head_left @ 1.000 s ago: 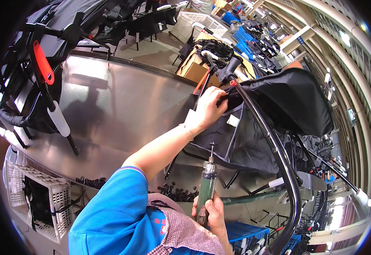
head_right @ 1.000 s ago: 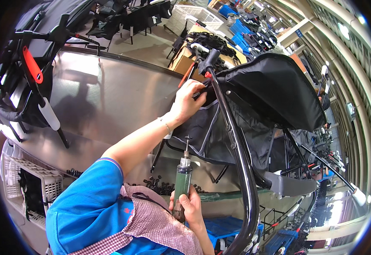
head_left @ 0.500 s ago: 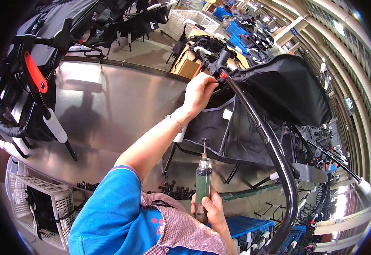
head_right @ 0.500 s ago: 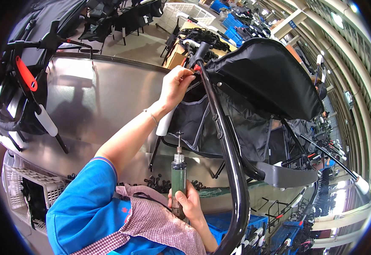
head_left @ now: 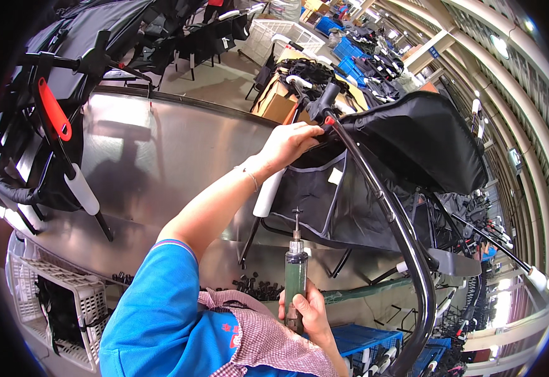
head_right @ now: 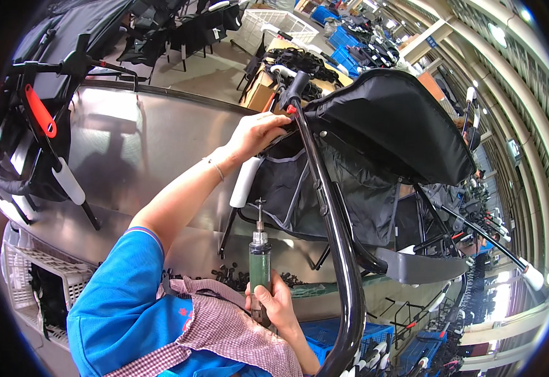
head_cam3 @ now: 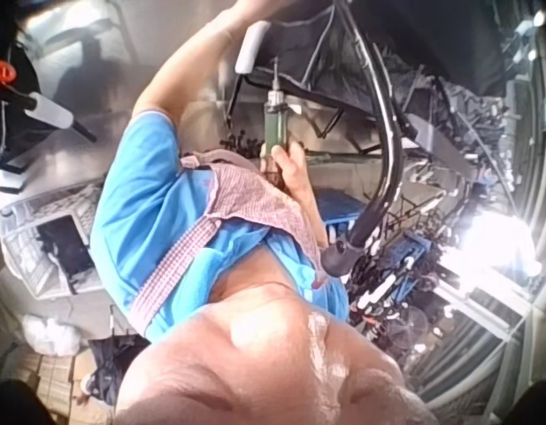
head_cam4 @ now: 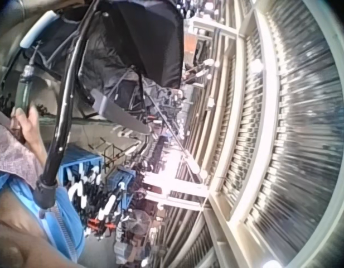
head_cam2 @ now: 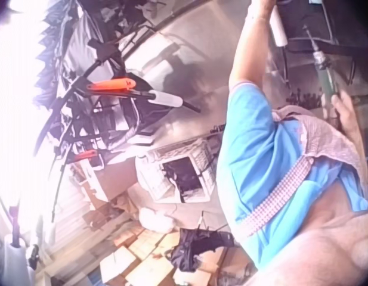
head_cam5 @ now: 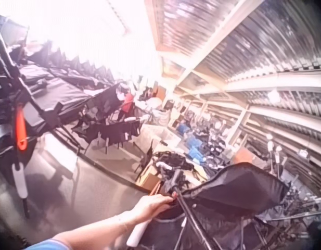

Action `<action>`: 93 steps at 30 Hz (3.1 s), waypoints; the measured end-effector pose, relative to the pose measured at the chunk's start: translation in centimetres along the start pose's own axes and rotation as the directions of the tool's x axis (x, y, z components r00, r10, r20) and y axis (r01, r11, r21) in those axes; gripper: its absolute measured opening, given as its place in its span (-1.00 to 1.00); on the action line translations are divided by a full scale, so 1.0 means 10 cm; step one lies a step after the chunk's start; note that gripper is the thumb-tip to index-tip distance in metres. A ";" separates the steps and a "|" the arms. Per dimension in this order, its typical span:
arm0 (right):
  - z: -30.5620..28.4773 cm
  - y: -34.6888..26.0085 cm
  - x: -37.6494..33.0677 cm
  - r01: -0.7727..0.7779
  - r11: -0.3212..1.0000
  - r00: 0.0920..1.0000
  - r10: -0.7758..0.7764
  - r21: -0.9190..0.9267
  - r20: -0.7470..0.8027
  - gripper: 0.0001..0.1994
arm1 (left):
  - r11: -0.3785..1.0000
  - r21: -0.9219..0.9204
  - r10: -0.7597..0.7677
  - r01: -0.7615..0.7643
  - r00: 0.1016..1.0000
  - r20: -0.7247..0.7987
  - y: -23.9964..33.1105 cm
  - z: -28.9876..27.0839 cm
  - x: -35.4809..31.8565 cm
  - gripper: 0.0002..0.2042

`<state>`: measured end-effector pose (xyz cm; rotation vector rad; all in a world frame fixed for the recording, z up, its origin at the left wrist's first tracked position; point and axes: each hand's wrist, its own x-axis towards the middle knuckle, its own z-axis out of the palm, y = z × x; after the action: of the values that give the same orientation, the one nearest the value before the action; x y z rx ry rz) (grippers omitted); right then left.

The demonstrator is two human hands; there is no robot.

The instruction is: The person assembles a stroller on a factory floor. They use a power drill to fasten screws into the frame, attach fabric components, and secure parts of the stroller. The person handles screws, a power drill, and stroller parts throughout the process.

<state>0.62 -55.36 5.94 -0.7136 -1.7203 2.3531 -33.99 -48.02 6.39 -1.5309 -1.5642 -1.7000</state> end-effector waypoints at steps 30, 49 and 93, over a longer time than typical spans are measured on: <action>-0.02 0.12 -0.20 -0.036 0.997 0.996 0.030 -0.067 -0.084 -0.51 | 0.973 -0.198 0.024 -0.120 0.903 -0.428 1.68 0.10 1.75 -0.92; 0.11 0.04 -0.20 0.016 0.999 0.999 -0.015 0.044 -0.028 -0.46 | 0.693 -0.519 -0.462 0.500 0.861 0.214 0.09 -0.13 0.03 -0.81; 0.03 -0.09 0.11 0.085 0.991 0.996 -0.086 0.100 -0.001 -0.22 | 0.984 -0.170 -0.096 0.047 0.952 -0.289 0.28 0.25 -0.10 -0.73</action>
<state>-0.61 -54.87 6.56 -0.6080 -1.5876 2.3642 -30.16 -47.10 6.30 -1.2280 -1.3699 -2.0325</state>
